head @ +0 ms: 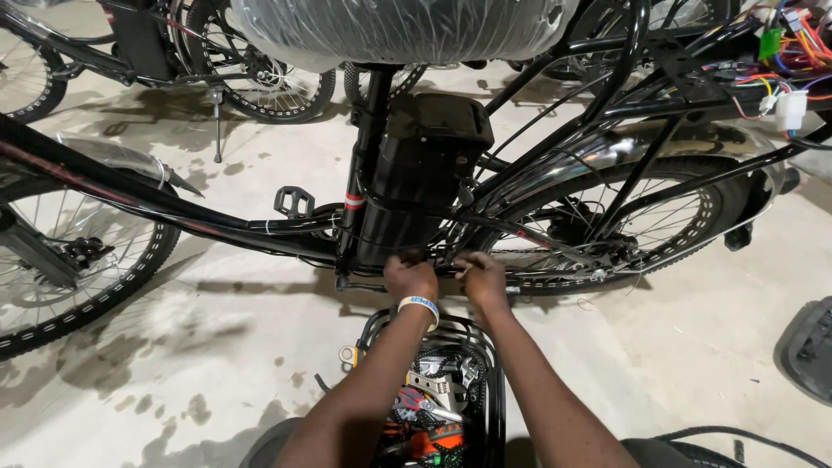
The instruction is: The person assembles an electric bicycle by securing the battery pack to the frame and routing wires. They then move to the rear wheel to adjust the chain and gear system using a wrench.
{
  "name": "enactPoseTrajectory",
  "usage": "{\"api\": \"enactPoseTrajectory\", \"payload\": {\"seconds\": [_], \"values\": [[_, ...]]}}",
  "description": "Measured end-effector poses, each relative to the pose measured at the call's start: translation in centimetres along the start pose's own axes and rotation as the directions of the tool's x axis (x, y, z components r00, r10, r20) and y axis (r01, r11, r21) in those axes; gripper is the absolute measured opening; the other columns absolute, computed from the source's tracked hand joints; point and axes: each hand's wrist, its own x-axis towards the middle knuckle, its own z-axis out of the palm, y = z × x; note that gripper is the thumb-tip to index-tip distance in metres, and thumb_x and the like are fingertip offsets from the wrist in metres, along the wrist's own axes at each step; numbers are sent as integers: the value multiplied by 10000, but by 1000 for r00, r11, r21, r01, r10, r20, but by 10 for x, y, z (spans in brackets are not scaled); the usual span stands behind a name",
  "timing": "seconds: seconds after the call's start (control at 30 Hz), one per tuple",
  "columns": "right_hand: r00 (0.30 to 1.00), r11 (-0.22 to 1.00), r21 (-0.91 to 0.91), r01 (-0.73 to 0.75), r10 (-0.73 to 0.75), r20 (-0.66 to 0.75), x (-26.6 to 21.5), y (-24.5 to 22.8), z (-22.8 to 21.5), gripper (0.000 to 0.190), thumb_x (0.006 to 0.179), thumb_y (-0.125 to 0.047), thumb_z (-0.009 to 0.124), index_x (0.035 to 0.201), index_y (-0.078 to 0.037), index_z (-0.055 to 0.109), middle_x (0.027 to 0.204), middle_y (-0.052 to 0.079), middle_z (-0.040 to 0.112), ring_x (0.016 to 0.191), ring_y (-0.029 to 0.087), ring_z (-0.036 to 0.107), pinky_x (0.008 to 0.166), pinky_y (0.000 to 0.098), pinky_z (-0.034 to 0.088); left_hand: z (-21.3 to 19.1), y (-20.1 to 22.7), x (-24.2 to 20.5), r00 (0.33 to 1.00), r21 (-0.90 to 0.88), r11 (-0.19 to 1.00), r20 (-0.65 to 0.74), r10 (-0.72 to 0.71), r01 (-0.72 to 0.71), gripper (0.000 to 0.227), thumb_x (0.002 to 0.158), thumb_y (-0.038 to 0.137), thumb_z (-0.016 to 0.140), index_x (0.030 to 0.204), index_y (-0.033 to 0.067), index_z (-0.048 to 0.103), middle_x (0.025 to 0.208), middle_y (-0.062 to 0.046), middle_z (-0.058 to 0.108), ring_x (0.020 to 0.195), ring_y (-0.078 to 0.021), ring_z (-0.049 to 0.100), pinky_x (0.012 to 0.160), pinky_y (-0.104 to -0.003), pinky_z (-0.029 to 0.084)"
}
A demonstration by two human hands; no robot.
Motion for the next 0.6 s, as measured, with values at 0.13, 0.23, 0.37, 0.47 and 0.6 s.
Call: {"api": "enactPoseTrajectory", "payload": {"seconds": [0.13,0.23,0.37,0.47,0.6], "values": [[996,978,-190,90,-88,15,-38,-15,14,348,921,39,461,1235,-4,603,1211,227,640,1092,327,620,858,417,528,-5,-3,12,999,-12,1000,35,-18,18,275,747,119,573,1001,75,669,1000,-125,691,1062,-324,641,902,-429,529],[977,946,-266,186,-150,150,-29,-4,16,454,876,85,511,1237,-151,654,1194,155,658,1133,347,592,919,445,538,-6,-7,26,992,33,998,120,-49,45,320,759,169,588,1062,94,663,1067,-118,683,1109,-312,623,940,-431,519],[1000,981,-196,9,-14,-26,-7,15,-2,320,920,12,447,1142,-129,628,1050,62,710,879,161,660,685,314,519,-35,18,8,972,119,991,216,-92,68,354,760,199,586,1092,118,676,1075,-120,693,1102,-323,631,926,-426,524],[996,993,-117,-12,1,-95,9,27,-7,299,911,-10,471,1168,-100,594,1025,79,708,752,138,652,580,270,496,-43,28,2,951,138,990,305,-60,18,353,743,168,598,1075,105,700,1040,-130,706,1074,-345,644,912,-438,520],[992,983,-167,75,-90,-84,-1,24,-1,357,869,38,547,1172,-128,638,1013,98,709,801,186,668,612,291,536,-34,10,22,875,227,954,480,65,-196,202,754,212,634,905,268,756,960,-15,738,1039,-257,665,854,-356,535]]}}
